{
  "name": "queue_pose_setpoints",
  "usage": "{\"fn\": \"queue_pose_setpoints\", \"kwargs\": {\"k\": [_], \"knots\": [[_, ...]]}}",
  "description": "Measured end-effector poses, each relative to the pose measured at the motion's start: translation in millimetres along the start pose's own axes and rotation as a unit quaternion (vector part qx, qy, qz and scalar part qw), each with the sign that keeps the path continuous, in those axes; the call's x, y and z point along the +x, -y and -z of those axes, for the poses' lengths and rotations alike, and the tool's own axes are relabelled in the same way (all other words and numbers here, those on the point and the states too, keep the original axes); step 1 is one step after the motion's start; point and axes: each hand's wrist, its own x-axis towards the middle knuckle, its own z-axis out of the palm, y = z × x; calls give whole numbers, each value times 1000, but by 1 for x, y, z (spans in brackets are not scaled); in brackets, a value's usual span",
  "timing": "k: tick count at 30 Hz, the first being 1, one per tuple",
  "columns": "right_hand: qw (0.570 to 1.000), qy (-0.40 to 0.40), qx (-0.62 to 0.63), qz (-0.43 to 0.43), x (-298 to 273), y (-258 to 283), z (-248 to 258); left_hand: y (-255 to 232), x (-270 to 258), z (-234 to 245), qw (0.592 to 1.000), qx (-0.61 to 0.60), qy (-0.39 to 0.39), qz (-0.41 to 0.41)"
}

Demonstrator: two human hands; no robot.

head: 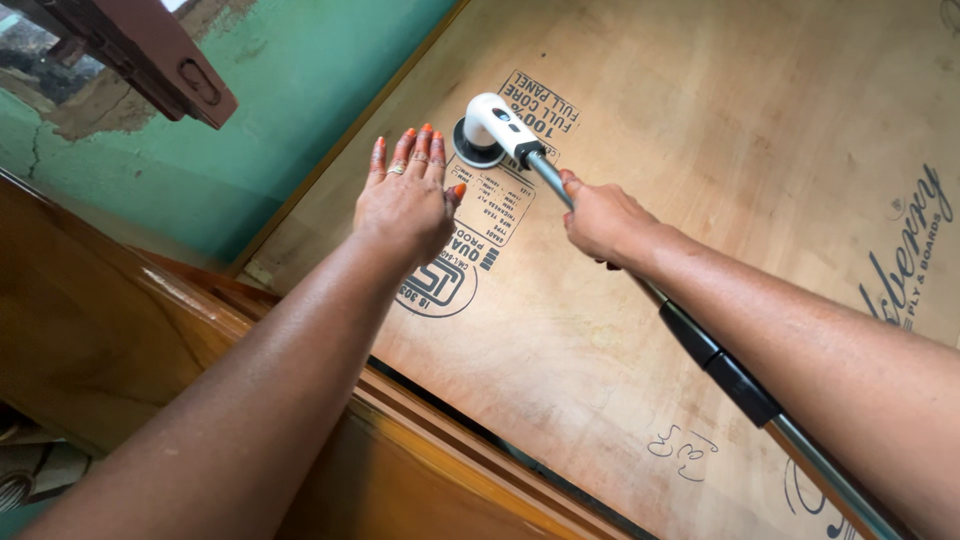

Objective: The person uses a handheld electric sander to smooth the surface of a wooden bed frame. They move the sander along the top edge and side panels of the frame, keeping one hand on the wood for stability.

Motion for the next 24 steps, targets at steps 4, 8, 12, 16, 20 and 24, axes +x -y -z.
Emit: {"fn": "queue_pose_setpoints", "kwargs": {"k": [4,8,12,16,20,24], "knots": [[1000,4,7,-10,11,0,6,-7,-1,-3,1000,5,23,12],[1000,7,9,2,20,2,15,-9,-3,-1,997,29,63,34],[1000,8,8,-7,28,6,20,-10,-6,3,992,36,107,53],[1000,1,0,4,42,7,23,-15,-7,6,990,29,124,57],[1000,-7,8,15,61,6,26,-17,-7,10,990,40,127,56],[1000,-17,1,20,81,6,34,-18,-7,11,991,29,114,58]]}}
